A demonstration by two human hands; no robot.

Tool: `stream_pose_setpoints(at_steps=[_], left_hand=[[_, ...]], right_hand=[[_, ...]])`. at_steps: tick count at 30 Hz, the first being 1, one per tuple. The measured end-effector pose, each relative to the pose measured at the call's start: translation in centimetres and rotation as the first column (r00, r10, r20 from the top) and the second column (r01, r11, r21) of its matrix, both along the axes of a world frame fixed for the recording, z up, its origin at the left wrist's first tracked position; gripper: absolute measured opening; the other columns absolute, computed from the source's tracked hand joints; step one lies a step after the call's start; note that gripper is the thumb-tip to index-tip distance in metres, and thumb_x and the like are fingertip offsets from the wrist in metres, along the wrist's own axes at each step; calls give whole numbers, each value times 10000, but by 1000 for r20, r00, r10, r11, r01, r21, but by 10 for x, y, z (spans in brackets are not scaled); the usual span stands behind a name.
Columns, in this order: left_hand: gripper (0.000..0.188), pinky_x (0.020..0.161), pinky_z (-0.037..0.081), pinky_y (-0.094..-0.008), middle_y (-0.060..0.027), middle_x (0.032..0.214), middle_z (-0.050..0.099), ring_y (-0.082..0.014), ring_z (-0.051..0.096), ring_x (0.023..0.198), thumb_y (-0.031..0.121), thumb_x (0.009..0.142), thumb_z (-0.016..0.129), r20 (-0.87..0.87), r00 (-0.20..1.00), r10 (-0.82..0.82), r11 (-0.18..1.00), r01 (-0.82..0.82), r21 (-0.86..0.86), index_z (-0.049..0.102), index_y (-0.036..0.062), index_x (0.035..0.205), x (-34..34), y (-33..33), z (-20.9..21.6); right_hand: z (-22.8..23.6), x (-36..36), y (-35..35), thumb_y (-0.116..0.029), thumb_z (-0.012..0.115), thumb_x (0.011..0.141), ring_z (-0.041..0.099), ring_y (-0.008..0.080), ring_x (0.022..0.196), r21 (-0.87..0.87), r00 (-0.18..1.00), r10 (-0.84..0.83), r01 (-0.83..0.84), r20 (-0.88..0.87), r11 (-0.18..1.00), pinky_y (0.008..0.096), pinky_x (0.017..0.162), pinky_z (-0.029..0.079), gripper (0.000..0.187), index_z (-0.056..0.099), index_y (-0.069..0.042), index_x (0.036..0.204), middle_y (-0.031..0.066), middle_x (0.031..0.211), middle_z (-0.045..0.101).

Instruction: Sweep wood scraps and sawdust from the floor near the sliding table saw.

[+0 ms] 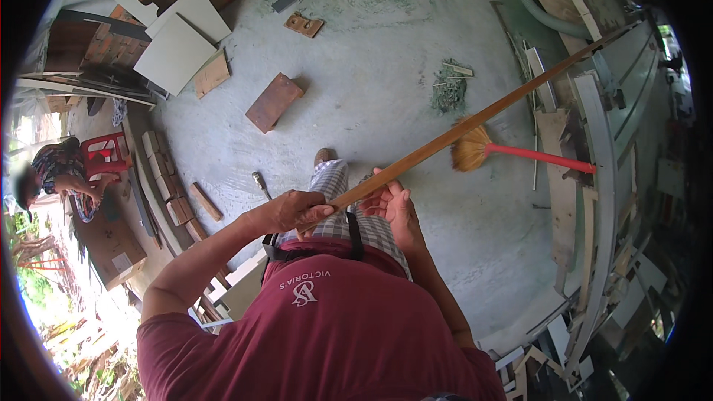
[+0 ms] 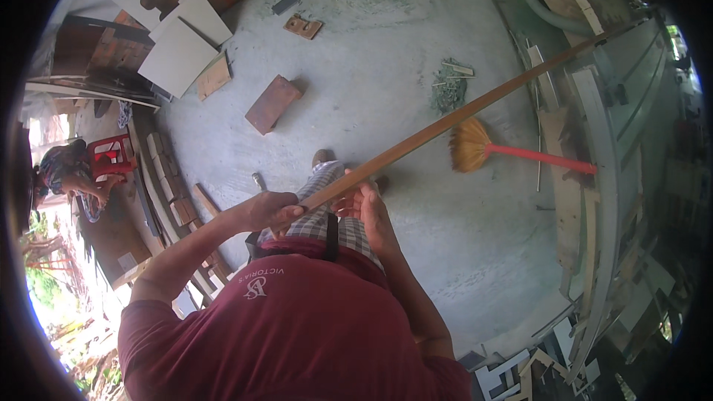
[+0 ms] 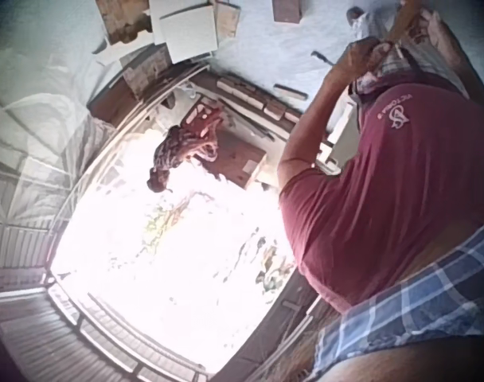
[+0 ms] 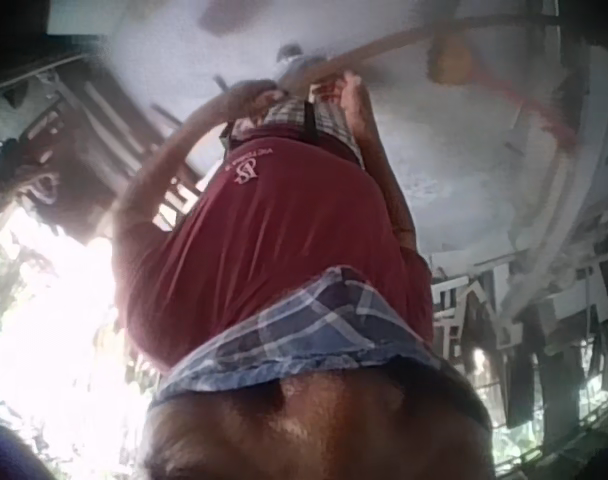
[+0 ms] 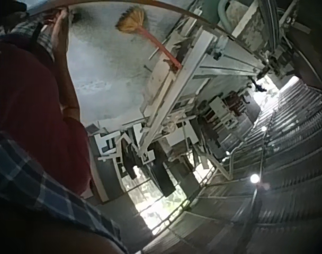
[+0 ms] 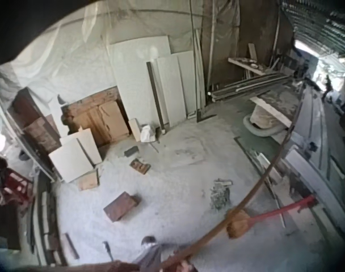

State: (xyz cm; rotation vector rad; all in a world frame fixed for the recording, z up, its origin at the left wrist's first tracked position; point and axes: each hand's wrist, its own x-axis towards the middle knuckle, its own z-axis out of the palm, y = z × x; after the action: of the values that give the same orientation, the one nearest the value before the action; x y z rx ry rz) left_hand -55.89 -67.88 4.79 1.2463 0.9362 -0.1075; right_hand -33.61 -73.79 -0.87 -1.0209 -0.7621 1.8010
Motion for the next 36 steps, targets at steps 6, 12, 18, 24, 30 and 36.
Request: stream_pose_setpoints(at_steps=[6,12,18,24,30,36], left_hand=[[535,495,461,-299,-75,560,534,-170,596,577,494,866,366,128,959,-253,967,248,50,516,-9,758,-10,33,-9],[497,514,472,-300,-112,591,581,-192,589,536,437,892,346,64,803,-592,775,546,317,544,-7,792,-9,52,-11],[459,544,448,-277,-86,614,574,-166,564,555,405,895,351,74,672,-737,670,712,210,568,9,814,5,53,-16],[442,486,468,-311,-121,657,593,-207,575,512,412,868,417,266,749,-607,780,626,17,536,-14,858,46,103,-46],[704,543,471,-356,-213,736,574,-270,570,492,478,848,396,136,825,-548,687,352,635,149,21,1324,199,178,-71],[562,416,447,-258,-120,693,553,-160,527,431,334,881,415,199,808,-554,770,407,492,218,45,1320,260,167,-68]], right_hand=[[21,-51,-8,-689,214,780,532,177,859,-188,987,-130,146,96,971,294,743,432,836,231,-41,1310,106,1010,519],[57,-123,-28,-600,179,846,533,178,840,-293,916,-280,362,286,885,316,727,449,676,323,-63,1230,109,985,522],[64,-179,-46,-350,322,912,512,148,692,-173,785,-490,580,379,796,276,566,452,447,241,-76,1256,85,896,516],[43,-195,-49,-229,333,922,406,81,508,-195,587,-588,780,557,594,229,433,362,531,44,-128,1357,49,691,494],[52,-198,-46,-195,319,913,374,63,516,-177,514,-768,856,383,485,197,454,343,534,46,-197,1372,23,688,470],[41,-187,-22,-74,369,845,417,129,567,-217,375,-875,922,306,320,250,525,381,516,209,-66,1336,68,691,475]])
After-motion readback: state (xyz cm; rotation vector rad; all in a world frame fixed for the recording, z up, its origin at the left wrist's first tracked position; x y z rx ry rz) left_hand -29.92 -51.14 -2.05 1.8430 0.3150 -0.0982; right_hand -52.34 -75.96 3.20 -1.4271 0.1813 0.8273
